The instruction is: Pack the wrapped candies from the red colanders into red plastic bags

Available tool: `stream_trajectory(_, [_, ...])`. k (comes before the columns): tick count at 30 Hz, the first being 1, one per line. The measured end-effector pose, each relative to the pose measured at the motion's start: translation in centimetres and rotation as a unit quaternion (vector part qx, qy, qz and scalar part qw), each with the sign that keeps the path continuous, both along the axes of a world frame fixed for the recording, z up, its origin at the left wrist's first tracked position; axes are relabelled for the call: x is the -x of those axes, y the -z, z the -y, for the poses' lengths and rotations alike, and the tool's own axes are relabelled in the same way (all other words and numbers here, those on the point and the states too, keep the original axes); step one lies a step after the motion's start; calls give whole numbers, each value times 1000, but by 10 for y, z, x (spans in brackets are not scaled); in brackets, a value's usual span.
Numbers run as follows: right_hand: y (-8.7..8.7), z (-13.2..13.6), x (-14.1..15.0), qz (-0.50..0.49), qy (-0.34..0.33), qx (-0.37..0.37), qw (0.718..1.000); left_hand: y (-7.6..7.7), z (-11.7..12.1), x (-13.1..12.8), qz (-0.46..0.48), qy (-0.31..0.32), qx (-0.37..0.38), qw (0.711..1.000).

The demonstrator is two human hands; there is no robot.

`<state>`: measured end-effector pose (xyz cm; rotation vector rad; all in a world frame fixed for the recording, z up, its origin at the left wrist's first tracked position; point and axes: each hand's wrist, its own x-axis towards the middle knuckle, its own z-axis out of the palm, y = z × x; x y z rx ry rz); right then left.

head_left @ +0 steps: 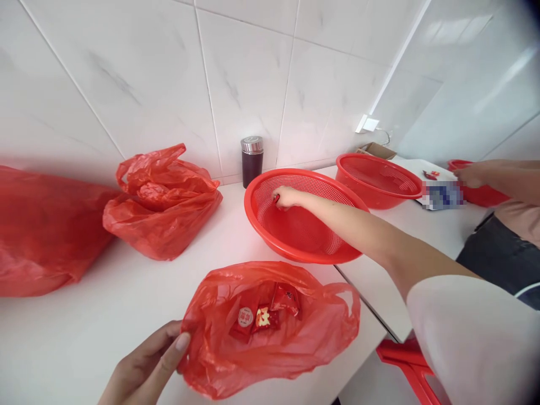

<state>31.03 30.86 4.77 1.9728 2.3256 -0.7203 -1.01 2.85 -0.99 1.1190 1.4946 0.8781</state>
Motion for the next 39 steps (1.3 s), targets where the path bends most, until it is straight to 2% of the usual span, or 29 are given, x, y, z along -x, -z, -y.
stream_trajectory(3, [-19, 11, -11, -45, -19, 5, 999, 7, 1, 4, 10, 7, 1, 1000])
stream_trajectory(6, [-24, 17, -16, -60, -16, -5, 998, 9, 3, 4, 24, -26, 0, 999])
stream_trajectory(11, [2, 8, -9, -19, 40, -27, 999, 5, 3, 0, 22, -7, 15, 1000])
stream_trajectory(14, [17, -2, -3, 2, 55, -12, 998, 3, 4, -1, 28, -21, 5, 999])
stream_trajectory(16, [22, -6, -1, 12, 55, -4, 998, 2, 6, -1, 44, -33, -5, 998])
stream_trajectory(19, [21, -8, 1, 21, 44, 8, 999, 2, 10, 0, 65, -30, -16, 997])
stream_trajectory(23, [11, 0, -2, 8, 24, 14, 1000, -1, 11, -1, 65, 4, -23, 998])
stream_trajectory(29, [-8, 17, -15, -15, -6, -60, 998, -1, 12, 0, 48, 7, -12, 999])
stream_trajectory(34, [7, 19, -11, 44, -19, -104, 993, -8, 10, -8, 45, -3, -37, 998])
stream_trajectory(39, [22, 19, -1, 107, -50, -70, 991, -16, 9, -17, 56, -20, -57, 997])
